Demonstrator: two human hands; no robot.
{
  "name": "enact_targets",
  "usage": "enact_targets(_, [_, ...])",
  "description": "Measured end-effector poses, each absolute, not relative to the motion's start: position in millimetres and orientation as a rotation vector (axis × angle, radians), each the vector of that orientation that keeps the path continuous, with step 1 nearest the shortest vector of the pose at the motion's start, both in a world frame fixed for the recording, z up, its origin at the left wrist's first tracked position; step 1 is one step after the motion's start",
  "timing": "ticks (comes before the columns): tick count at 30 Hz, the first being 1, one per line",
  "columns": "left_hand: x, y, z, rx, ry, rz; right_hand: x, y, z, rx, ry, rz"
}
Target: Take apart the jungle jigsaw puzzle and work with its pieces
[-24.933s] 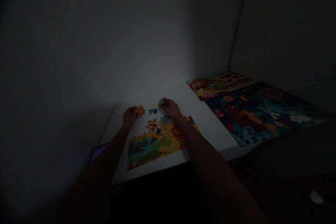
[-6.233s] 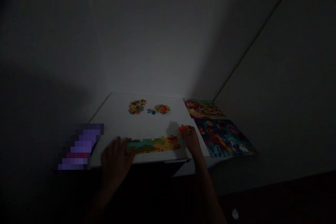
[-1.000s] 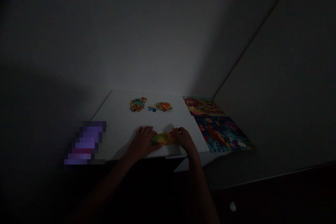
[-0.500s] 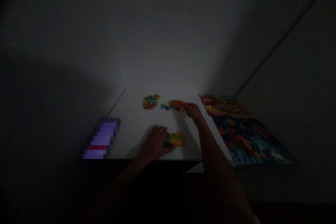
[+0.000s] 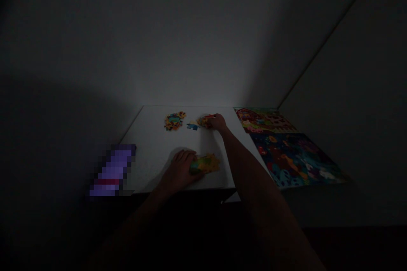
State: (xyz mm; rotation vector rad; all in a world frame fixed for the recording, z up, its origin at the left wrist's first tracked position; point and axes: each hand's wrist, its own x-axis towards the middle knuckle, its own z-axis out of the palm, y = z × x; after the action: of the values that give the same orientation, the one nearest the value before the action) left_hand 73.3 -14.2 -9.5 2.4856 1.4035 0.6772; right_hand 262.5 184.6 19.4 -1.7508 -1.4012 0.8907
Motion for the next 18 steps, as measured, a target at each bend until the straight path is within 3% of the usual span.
enact_targets(5, [73,-17,-7,2.469,1.442,0.659,274,145,23,-1.981,-1.62,0.485])
enact_targets(10, [74,-17,-6,2.464,1.462,0.652,285,66,-1,-1.587,-1.964,0.667])
enact_targets(15, [75,-16,-7,2.433,1.44,0.673,289,15,-25,-1.374,-2.118,0.417])
enact_targets(18, [74,-16,-8,2.375,1.433,0.727,288,11,-25,-1.405,-2.09,0.43])
